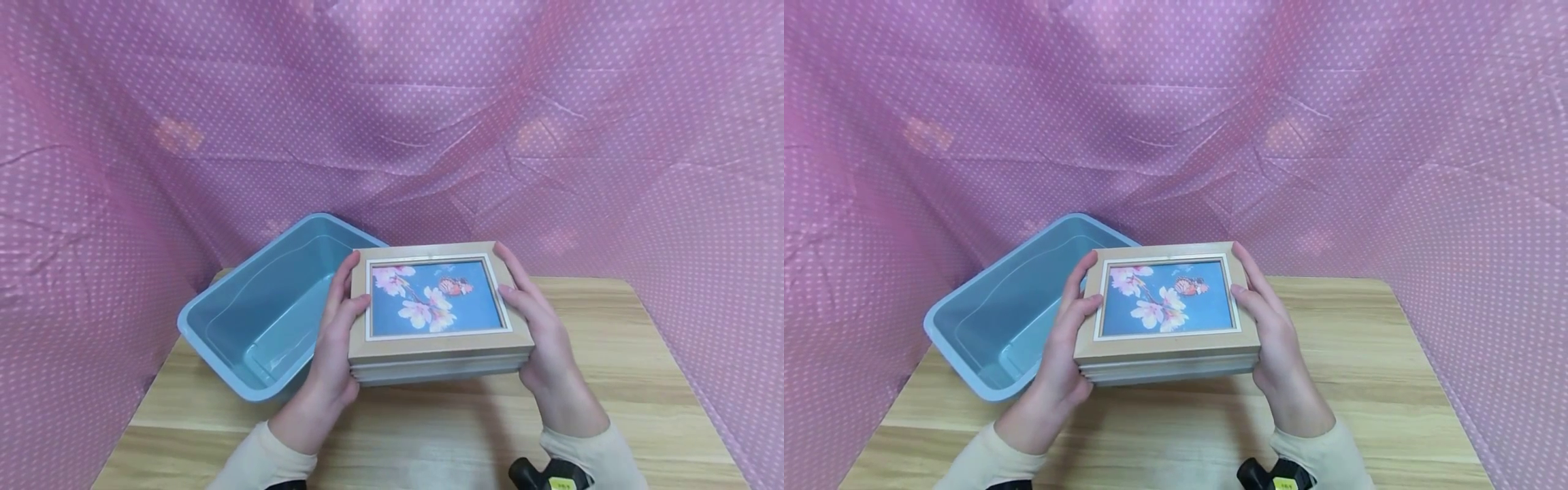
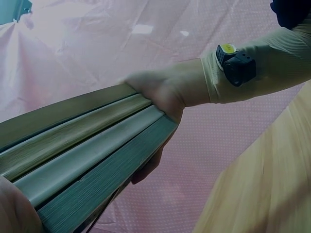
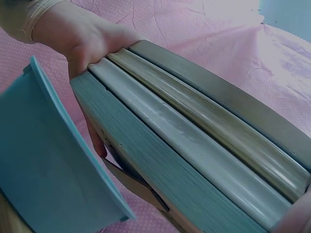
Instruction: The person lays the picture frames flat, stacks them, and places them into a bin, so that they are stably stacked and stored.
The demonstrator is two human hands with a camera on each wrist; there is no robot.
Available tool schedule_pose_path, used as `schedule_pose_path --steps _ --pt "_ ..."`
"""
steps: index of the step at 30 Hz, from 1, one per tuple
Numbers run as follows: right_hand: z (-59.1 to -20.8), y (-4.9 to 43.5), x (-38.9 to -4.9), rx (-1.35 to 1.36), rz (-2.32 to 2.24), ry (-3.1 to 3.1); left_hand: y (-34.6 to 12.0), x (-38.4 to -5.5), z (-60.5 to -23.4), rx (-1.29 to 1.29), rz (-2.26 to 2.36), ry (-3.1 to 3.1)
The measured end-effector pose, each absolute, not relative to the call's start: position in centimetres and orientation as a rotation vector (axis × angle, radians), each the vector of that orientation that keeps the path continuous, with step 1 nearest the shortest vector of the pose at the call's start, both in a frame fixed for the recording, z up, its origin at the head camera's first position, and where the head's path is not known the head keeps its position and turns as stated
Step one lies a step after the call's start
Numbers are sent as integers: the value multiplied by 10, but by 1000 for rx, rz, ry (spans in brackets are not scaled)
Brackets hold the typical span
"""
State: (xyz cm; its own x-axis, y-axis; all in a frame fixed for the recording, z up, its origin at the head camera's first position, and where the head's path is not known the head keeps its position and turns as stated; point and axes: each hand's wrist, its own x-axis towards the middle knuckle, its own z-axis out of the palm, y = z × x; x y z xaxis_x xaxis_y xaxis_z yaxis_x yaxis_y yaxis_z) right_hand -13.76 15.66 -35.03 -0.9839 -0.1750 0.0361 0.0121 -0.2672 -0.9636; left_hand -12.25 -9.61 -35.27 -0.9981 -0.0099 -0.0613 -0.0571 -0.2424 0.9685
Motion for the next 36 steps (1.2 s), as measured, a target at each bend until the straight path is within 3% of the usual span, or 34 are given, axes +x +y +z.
schedule_pose_path --steps 18,36 --pt "-319 131 -159 -266 -2406 1791 -121 -124 -315 -69 2538 1886" --pt "-316 91 -197 -310 -2308 1725 -152 -126 -310 -148 2691 1832"
